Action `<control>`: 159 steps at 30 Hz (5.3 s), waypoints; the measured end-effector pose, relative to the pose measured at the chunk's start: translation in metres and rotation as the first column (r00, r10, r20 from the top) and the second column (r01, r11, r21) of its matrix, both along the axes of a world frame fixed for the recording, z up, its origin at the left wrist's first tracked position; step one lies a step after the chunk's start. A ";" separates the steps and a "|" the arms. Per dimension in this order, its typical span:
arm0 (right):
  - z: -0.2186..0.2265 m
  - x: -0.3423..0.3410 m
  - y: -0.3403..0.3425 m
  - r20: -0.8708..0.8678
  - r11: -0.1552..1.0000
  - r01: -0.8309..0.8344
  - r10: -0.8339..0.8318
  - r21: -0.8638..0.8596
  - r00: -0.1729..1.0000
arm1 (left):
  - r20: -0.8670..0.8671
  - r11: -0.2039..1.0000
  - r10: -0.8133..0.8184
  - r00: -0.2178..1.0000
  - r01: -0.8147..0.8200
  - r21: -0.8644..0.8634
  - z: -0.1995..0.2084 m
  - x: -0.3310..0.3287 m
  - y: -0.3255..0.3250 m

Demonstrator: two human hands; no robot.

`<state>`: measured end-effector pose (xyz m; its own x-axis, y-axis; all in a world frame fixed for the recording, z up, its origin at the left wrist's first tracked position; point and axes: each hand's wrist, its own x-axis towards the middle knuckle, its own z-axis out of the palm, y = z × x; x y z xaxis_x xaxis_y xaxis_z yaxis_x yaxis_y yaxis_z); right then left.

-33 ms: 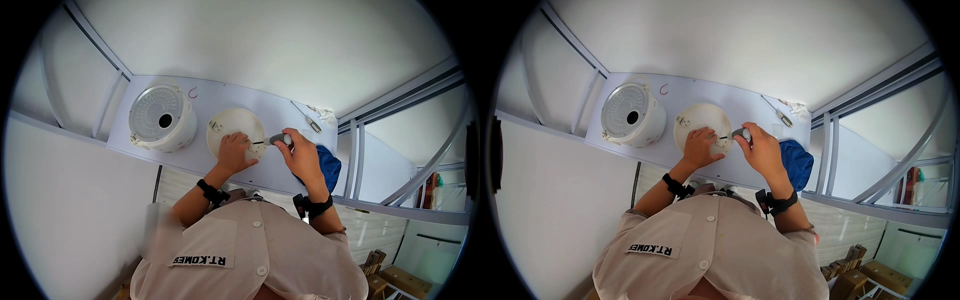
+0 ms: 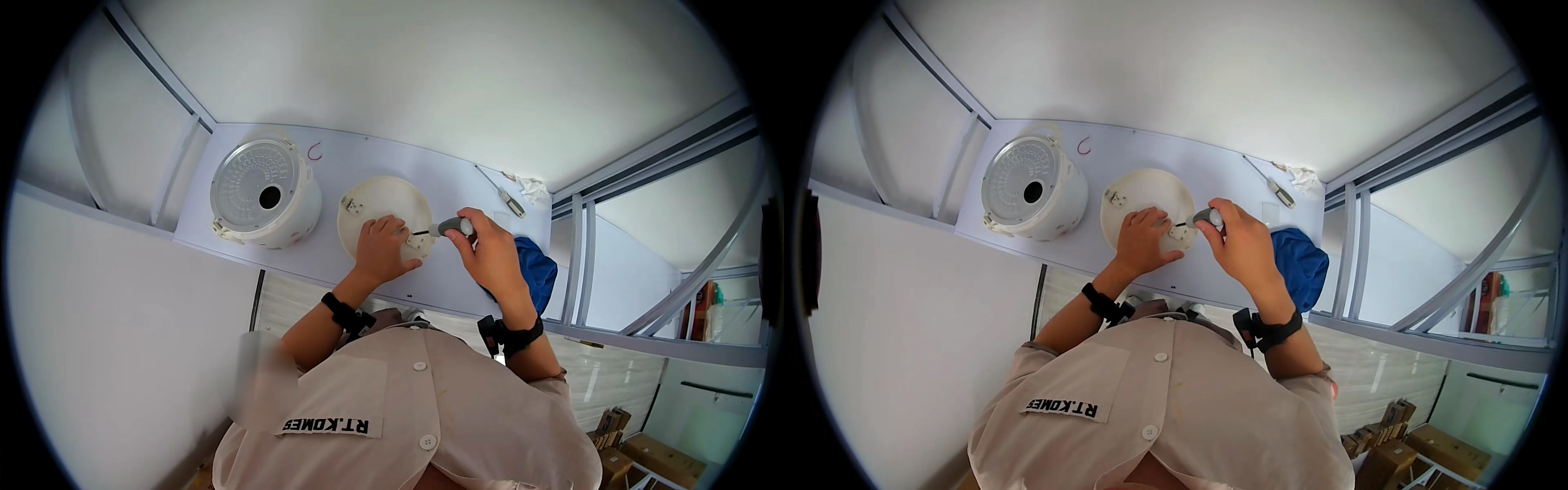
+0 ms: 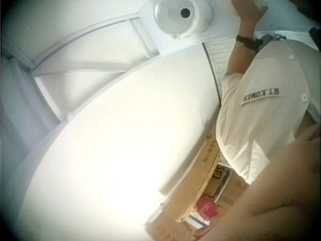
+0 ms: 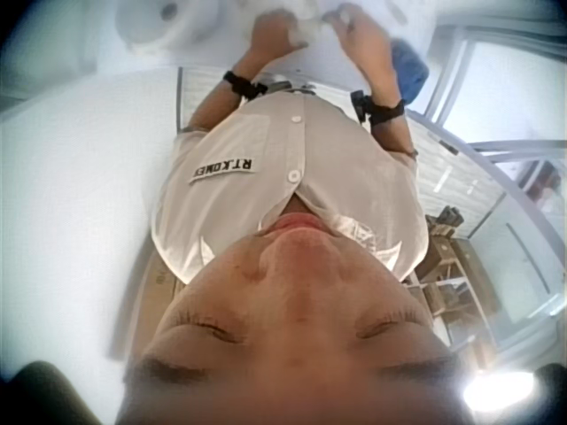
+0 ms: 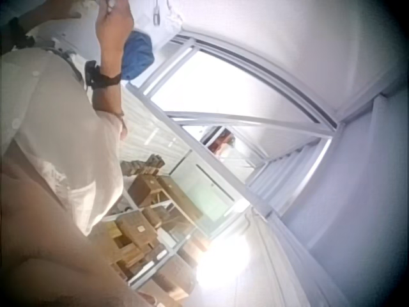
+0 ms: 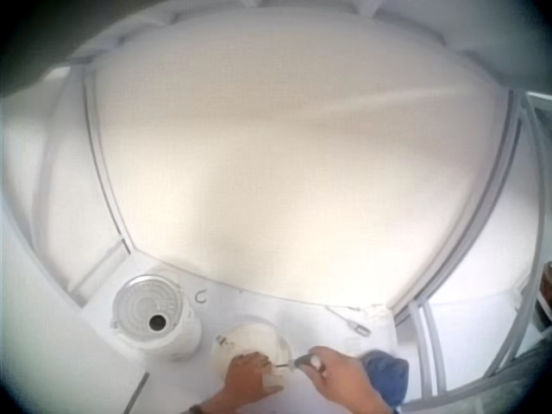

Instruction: The person assembles a white plastic appliance component on a workbench. They use a screwdriver to tighten screws into a circular white plastic part, then place a larger white plastic cover over the assembly to complete the unit.

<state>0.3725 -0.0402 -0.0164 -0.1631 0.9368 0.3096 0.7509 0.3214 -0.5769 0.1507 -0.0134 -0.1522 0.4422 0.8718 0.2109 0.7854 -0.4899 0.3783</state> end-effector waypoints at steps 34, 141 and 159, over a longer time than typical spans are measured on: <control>0.033 -0.018 0.005 0.505 0.955 0.114 0.041 -0.273 0.862 | -0.062 0.997 -0.025 0.998 0.021 -0.072 -0.006 -0.002 0.002; -0.006 0.166 -0.136 -0.322 0.996 0.091 -0.083 0.011 0.943 | -0.003 0.974 0.120 0.993 -0.119 -0.193 -0.078 0.177 0.042; 0.000 0.174 -0.121 -0.357 0.992 0.090 -0.051 0.092 0.933 | 0.109 0.970 -0.045 0.993 0.070 -0.235 -0.035 0.161 -0.018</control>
